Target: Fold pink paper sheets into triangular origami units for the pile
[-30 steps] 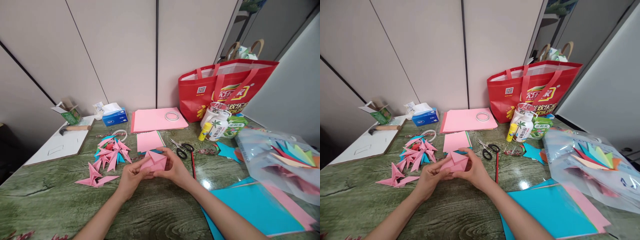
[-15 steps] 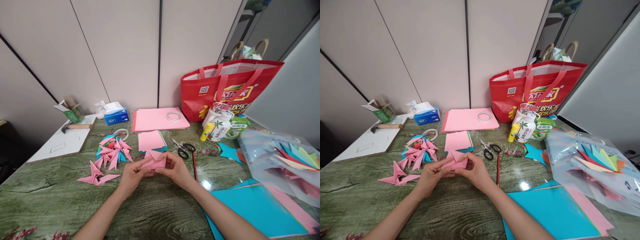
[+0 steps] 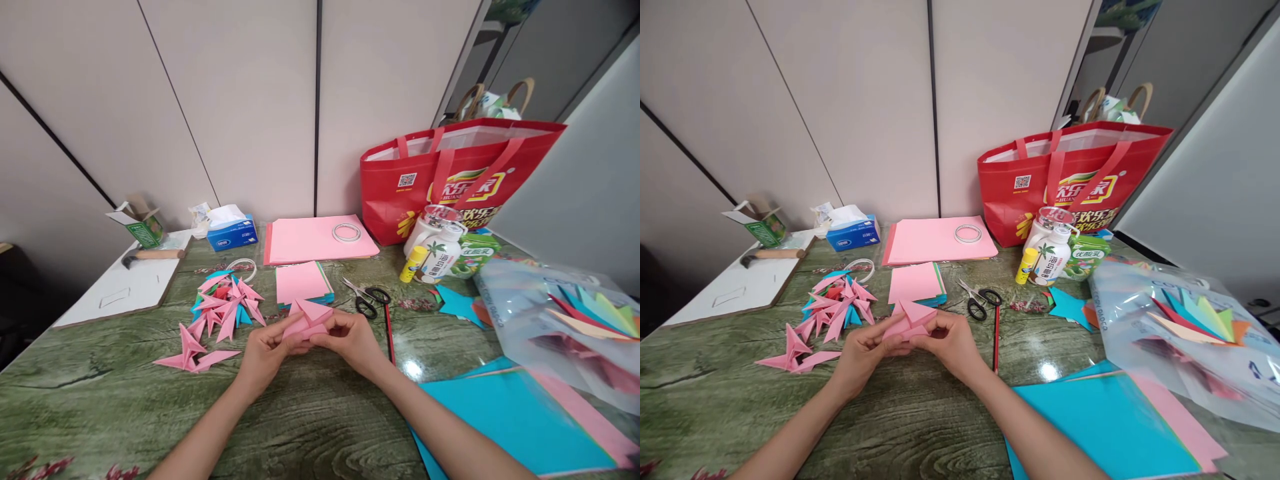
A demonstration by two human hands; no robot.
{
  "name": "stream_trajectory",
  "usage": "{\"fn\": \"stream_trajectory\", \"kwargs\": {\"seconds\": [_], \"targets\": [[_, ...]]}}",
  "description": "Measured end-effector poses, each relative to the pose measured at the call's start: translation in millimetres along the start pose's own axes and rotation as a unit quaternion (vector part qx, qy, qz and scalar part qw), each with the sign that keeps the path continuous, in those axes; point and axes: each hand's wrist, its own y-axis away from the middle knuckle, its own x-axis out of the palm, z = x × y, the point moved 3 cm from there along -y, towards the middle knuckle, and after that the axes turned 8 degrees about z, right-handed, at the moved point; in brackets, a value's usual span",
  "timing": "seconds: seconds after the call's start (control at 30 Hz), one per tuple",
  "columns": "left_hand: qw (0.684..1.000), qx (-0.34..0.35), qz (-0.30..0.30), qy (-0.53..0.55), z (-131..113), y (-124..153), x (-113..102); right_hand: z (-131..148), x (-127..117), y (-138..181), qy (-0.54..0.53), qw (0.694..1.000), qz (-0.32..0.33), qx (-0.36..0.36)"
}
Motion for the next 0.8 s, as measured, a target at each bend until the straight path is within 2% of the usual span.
{"fn": "stream_trajectory", "kwargs": {"seconds": [0.47, 0.57, 0.8], "targets": [[1.000, 0.013, 0.005, 0.004, 0.9, 1.7, 2.0, -6.9, 3.1, -0.1, -0.041, 0.997, -0.026, 0.053], [1.000, 0.005, 0.002, 0.023, 3.1, 1.6, 1.1, -4.2, 2.8, -0.7, -0.102, 0.992, -0.048, 0.055], [0.995, -0.009, 0.009, 0.098, -0.2, 1.7, 0.7, 0.7, 1.1, -1.9, -0.245, 0.967, 0.017, 0.067]]}}
